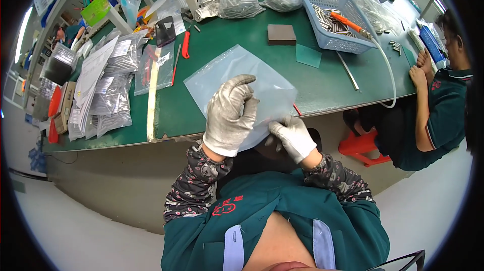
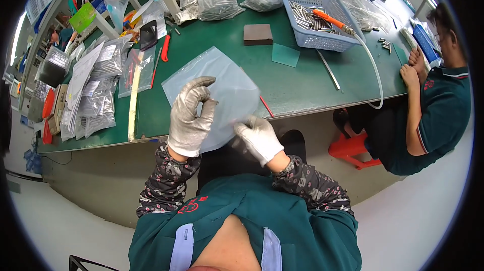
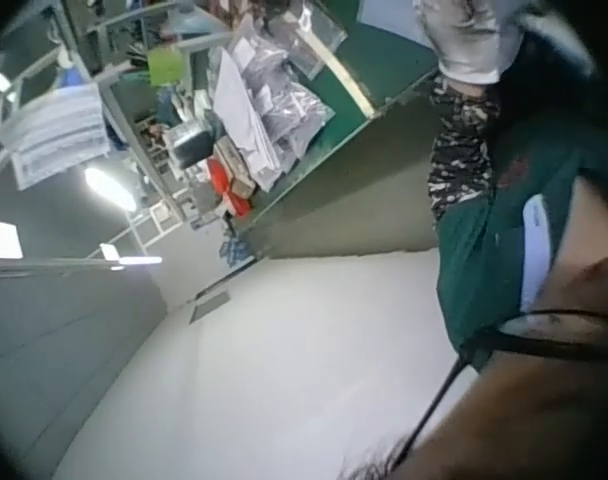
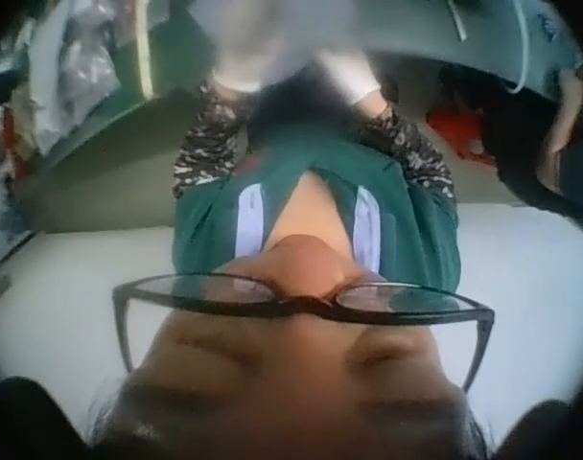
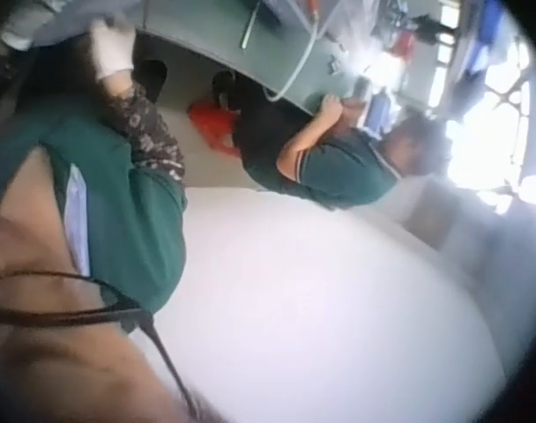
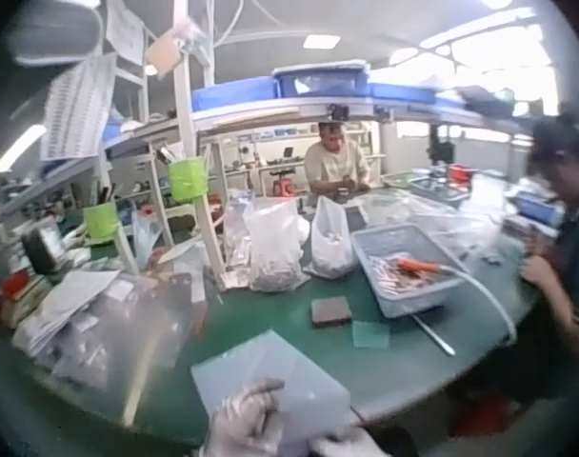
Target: The worker aligns small metal rods on the workbench into neat rows and then bundles them together.
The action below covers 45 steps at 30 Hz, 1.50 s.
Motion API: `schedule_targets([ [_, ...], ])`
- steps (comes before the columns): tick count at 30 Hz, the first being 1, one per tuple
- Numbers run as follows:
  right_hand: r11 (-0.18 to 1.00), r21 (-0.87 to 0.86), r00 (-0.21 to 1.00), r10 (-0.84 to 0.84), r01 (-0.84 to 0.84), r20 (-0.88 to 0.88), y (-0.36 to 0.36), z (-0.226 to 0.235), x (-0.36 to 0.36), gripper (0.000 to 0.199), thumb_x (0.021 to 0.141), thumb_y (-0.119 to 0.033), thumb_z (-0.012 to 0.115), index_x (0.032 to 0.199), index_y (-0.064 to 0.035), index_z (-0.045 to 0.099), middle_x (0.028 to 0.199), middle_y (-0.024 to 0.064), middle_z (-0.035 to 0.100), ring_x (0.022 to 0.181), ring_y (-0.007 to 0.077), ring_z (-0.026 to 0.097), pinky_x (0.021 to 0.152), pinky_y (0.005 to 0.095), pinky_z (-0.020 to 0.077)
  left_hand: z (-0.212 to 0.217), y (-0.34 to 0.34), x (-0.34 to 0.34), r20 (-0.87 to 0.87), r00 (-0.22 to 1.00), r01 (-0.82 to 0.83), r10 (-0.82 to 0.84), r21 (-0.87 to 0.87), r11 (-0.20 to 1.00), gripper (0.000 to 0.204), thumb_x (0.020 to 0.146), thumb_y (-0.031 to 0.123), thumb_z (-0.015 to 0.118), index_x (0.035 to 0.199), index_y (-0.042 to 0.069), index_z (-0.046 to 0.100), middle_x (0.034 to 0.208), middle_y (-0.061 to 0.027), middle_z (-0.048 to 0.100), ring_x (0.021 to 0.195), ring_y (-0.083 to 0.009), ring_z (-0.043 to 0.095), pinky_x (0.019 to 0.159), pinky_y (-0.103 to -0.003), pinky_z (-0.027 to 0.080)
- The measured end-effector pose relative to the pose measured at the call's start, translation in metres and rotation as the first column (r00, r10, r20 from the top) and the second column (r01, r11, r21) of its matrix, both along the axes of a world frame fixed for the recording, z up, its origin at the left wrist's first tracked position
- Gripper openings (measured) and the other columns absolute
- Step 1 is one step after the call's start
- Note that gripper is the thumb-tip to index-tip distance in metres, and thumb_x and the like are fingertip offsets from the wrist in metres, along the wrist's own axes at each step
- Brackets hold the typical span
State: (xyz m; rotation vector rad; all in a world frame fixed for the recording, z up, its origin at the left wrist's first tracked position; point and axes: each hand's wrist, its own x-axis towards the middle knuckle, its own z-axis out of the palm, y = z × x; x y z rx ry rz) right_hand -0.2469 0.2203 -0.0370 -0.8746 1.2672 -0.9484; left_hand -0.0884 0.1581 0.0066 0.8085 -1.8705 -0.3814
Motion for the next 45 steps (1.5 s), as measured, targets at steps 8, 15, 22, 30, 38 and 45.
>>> schedule_targets([
  [8, 0.858, -0.479, 0.956, -0.271, 0.185, -0.116, -0.021, -0.003, 0.010, 0.021, 0.078, -0.019, 0.067, 0.074, 0.0004, 0.061, 0.062, 0.0049, 0.060, 0.057, 0.0086, 0.053, 0.055, 0.0254, 0.0445, 0.002, 0.024, -0.008, 0.473, 0.869, -0.094, 0.146, -0.131, 0.987, 0.038, 0.063, 0.020, 0.076, 0.093, 0.007, 0.056, 0.090, -0.0094, 0.057, 0.075, -0.0275, 0.058, 0.068, -0.034, 0.049],
  [15, 0.868, -0.490, 0.967, -0.188, 0.080, -0.174, -0.020, -0.001, 0.009, 0.021, 0.078, -0.021, 0.068, 0.079, -0.0014, 0.061, 0.066, 0.0103, 0.062, 0.061, 0.0139, 0.059, 0.057, 0.0285, 0.0466, 0.008, 0.020, 0.008, 0.316, 0.940, -0.024, -0.132, 0.445, 0.895, 0.036, 0.074, 0.034, 0.070, 0.083, 0.002, 0.057, 0.079, -0.0145, 0.057, 0.073, -0.0326, 0.059, 0.064, -0.039, 0.047],
  [22, 0.756, -0.647, 0.898, -0.214, -0.096, -0.384, -0.011, 0.007, 0.020, 0.023, 0.081, -0.026, 0.065, 0.079, -0.0041, 0.061, 0.072, 0.0159, 0.062, 0.069, 0.0324, 0.062, 0.059, 0.0351, 0.0480, 0.007, 0.015, 0.008, 0.460, 0.888, -0.228, -0.011, 0.460, 0.858, 0.030, 0.080, 0.028, 0.064, 0.089, -0.001, 0.061, 0.087, -0.0186, 0.062, 0.081, -0.0360, 0.061, 0.068, -0.037, 0.049],
  [30, 0.854, -0.510, 0.944, -0.076, -0.105, -0.322, -0.013, 0.001, 0.016, 0.016, 0.085, -0.015, 0.060, 0.086, 0.0008, 0.060, 0.069, 0.0030, 0.058, 0.065, 0.0068, 0.050, 0.060, 0.0231, 0.0432, -0.009, 0.016, 0.016, 0.227, 0.973, -0.056, -0.031, 0.368, 0.928, 0.014, 0.083, 0.014, 0.059, 0.086, 0.000, 0.061, 0.084, -0.0149, 0.062, 0.078, -0.0308, 0.062, 0.068, -0.034, 0.049],
  [38, 0.931, -0.366, 0.993, -0.029, -0.014, -0.112, -0.017, 0.003, 0.009, 0.017, 0.080, -0.017, 0.062, 0.085, -0.0003, 0.060, 0.068, 0.0155, 0.058, 0.061, 0.0186, 0.056, 0.061, 0.0305, 0.0455, -0.012, 0.008, 0.008, 0.205, 0.979, -0.043, -0.008, 0.243, 0.969, 0.013, 0.082, 0.009, 0.059, 0.092, 0.000, 0.061, 0.085, -0.0150, 0.063, 0.076, -0.0258, 0.063, 0.067, -0.032, 0.050],
  [45, 0.863, -0.487, 0.925, -0.065, -0.136, -0.373, -0.019, 0.003, 0.008, 0.019, 0.080, -0.018, 0.064, 0.077, 0.0000, 0.057, 0.066, 0.0121, 0.056, 0.065, 0.0111, 0.054, 0.059, 0.0290, 0.0445, 0.001, 0.010, 0.003, 0.278, 0.957, -0.036, -0.081, 0.391, 0.920, 0.013, 0.080, 0.013, 0.059, 0.084, 0.000, 0.061, 0.081, -0.0153, 0.061, 0.079, -0.0338, 0.059, 0.069, -0.038, 0.048],
])
